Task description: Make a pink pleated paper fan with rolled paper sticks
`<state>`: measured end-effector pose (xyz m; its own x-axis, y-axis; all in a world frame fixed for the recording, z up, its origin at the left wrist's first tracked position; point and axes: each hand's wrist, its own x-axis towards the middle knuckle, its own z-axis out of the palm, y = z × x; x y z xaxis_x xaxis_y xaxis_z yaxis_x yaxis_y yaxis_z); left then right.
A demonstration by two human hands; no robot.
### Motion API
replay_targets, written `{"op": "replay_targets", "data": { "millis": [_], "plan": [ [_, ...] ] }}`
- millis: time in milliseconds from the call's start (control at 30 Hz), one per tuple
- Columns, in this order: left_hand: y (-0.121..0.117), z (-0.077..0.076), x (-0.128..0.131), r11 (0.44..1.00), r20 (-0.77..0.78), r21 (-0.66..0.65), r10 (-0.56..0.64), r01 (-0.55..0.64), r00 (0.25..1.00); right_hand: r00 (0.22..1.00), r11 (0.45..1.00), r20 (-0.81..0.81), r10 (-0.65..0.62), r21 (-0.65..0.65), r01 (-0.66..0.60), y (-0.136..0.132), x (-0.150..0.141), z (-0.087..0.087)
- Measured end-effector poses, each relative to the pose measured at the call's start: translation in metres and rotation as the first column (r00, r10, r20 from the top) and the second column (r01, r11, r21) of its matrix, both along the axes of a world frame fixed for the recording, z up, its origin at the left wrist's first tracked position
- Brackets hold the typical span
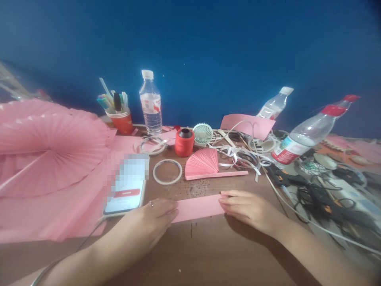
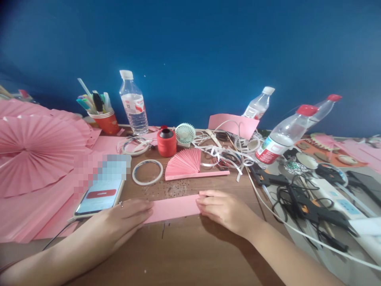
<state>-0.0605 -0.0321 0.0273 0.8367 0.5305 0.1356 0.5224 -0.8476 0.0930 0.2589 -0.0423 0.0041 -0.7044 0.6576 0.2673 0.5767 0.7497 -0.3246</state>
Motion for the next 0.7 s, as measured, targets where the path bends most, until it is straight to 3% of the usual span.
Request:
{"op": "replay_targets", "data": {
  "millis": [300,567,700],
  "plan": [
    [-0.0001,-0.0080,-0.0028,0.997,0.002,0.077,-0.023,0.022,1.000,0.996,0.934,0.072,0.055,0.350,-0.077,-0.0080,-0.0002,-0.0054],
    [-0.0016,-0.0059,-0.0049,0.978,-0.140,0.171,-0.099,0.122,0.985,0.991,0.927,0.117,0.062,0.361,-0.101,-0.0101,0.0000,0.0007],
    [-0.0037,-0.0015,-0.0034,0.992,-0.134,0.107,-0.050,0.065,0.990,0.985,0.930,0.159,0.073,0.346,-0.124,-0.0091,0.0003,0.0022]
  ]
}}
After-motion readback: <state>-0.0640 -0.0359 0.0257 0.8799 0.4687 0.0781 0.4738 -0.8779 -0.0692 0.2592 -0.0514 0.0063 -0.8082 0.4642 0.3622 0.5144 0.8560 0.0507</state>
